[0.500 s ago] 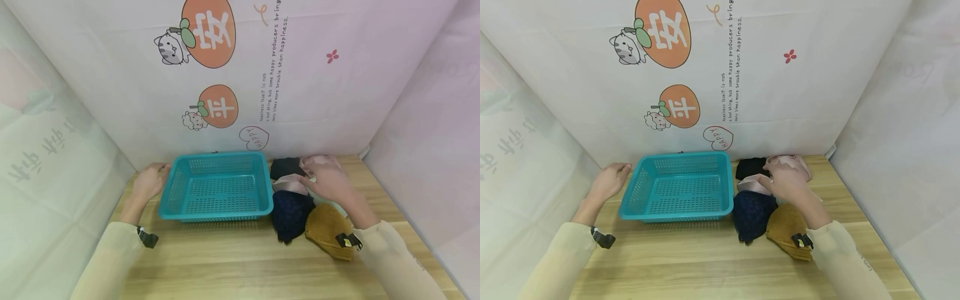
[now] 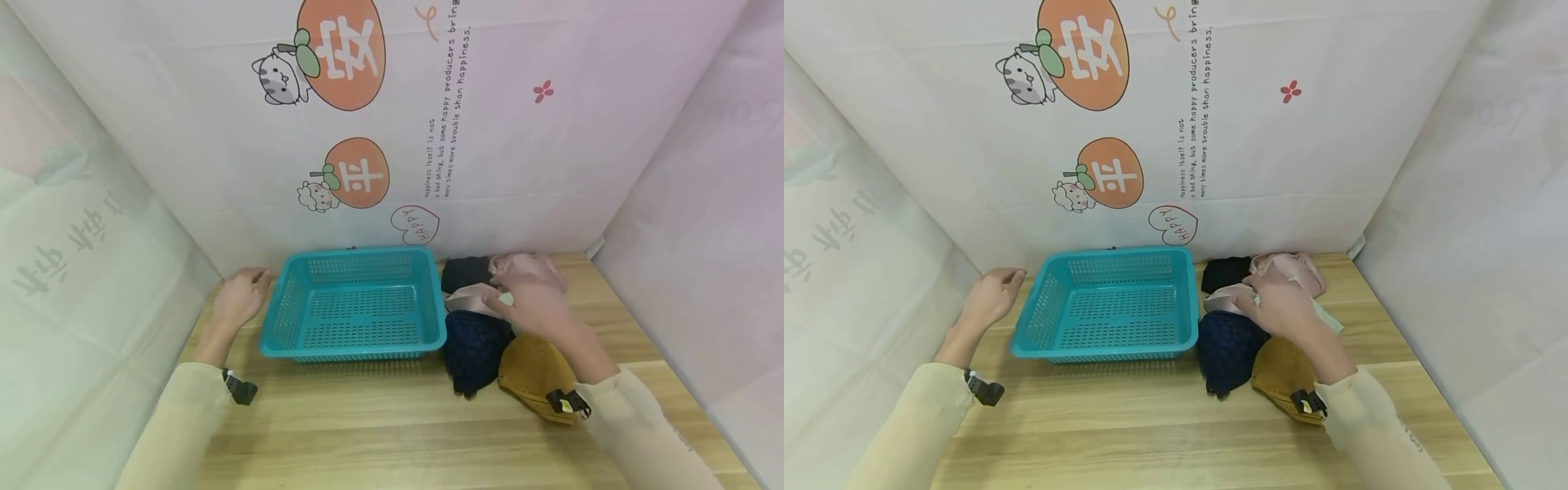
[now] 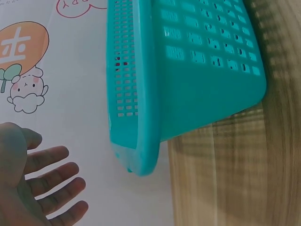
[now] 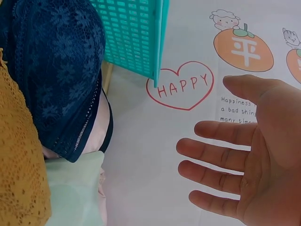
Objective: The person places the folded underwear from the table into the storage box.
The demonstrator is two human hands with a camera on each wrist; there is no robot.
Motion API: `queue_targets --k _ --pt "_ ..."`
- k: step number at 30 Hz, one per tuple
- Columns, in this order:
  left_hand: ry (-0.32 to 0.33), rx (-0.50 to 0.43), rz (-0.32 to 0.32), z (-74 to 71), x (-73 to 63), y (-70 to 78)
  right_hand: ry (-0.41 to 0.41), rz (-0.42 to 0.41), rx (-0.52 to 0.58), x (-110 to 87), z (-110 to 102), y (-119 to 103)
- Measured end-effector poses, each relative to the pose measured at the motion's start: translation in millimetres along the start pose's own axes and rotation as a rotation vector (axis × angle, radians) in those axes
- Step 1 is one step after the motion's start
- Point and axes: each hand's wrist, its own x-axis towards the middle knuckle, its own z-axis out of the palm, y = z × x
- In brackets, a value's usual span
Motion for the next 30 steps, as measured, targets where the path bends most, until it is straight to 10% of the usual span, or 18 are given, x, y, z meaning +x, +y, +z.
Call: queue_targets --k 30 --pt "-0.02 -0.022 -0.037 22.8 5.2 -26.1 -0.052 0.008 0.049 -23.5 20 -10"
